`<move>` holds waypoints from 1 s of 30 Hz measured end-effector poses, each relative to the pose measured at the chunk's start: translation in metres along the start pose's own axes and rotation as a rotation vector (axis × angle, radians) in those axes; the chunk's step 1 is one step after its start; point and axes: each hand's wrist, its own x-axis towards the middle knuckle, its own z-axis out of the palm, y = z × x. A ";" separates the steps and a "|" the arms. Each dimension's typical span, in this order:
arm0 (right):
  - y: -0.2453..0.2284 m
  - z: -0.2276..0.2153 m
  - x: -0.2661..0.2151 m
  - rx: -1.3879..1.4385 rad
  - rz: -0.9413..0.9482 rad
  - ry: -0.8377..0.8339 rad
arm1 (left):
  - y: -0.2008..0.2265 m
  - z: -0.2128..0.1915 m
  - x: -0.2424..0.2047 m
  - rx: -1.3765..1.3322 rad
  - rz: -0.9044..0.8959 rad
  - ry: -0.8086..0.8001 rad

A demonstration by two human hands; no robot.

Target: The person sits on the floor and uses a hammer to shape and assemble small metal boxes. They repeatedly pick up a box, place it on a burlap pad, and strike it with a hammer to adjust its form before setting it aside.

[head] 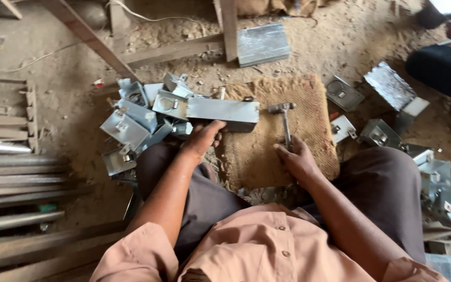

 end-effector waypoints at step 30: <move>0.002 -0.006 0.001 0.065 0.028 -0.060 | 0.049 0.073 -0.024 1.008 1.092 0.234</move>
